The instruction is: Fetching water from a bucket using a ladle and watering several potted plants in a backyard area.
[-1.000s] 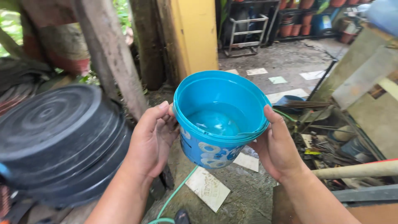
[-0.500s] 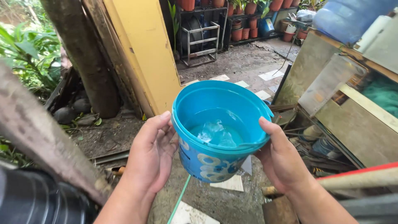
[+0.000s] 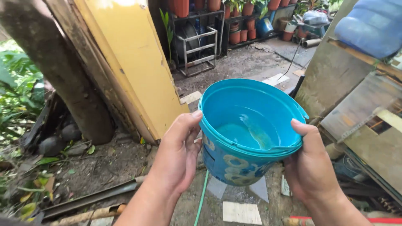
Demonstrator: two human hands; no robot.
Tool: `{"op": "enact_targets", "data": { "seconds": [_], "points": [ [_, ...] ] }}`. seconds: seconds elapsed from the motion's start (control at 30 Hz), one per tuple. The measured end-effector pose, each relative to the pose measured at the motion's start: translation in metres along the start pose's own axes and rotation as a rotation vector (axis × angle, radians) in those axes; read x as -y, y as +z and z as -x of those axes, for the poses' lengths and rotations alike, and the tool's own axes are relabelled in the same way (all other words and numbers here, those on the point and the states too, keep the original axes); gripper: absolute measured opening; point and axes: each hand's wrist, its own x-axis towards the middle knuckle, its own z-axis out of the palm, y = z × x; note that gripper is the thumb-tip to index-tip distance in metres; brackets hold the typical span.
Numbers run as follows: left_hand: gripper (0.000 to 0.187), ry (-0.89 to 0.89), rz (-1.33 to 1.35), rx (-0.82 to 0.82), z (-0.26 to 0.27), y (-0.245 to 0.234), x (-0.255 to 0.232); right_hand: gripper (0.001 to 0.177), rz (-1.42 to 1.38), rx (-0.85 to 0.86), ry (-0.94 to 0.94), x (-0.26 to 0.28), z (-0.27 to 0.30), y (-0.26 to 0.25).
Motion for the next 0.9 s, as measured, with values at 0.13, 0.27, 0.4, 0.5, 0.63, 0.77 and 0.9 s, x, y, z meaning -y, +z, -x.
{"op": "enact_targets", "data": {
  "seconds": [0.13,0.27,0.4,0.5,0.63,0.77,0.9],
  "points": [
    [0.026,0.040,0.056,0.060,-0.054,0.000,0.000,0.049,-0.009,0.027,-0.042,0.001,-0.054,0.005],
    [0.026,0.021,0.071,0.019,-0.116,0.002,0.007,0.051,0.017,0.023,-0.043,0.003,-0.114,0.009],
    [0.022,0.028,0.033,-0.030,-0.189,0.003,0.022,0.055,0.053,0.059,0.061,0.000,-0.190,-0.002],
    [0.025,0.050,0.029,-0.070,-0.253,0.009,0.035,0.056,0.085,0.054,0.090,-0.005,-0.257,-0.009],
    [0.028,0.108,0.009,-0.097,-0.339,0.014,0.053,0.057,0.108,0.043,0.115,-0.013,-0.335,-0.020],
    [0.025,0.119,0.047,-0.148,-0.416,0.028,0.059,0.060,0.090,0.108,0.152,-0.008,-0.420,-0.024],
    [0.027,0.126,0.033,-0.141,-0.466,0.037,0.055,0.062,0.028,0.216,0.164,-0.005,-0.479,-0.031]
  ]
}}
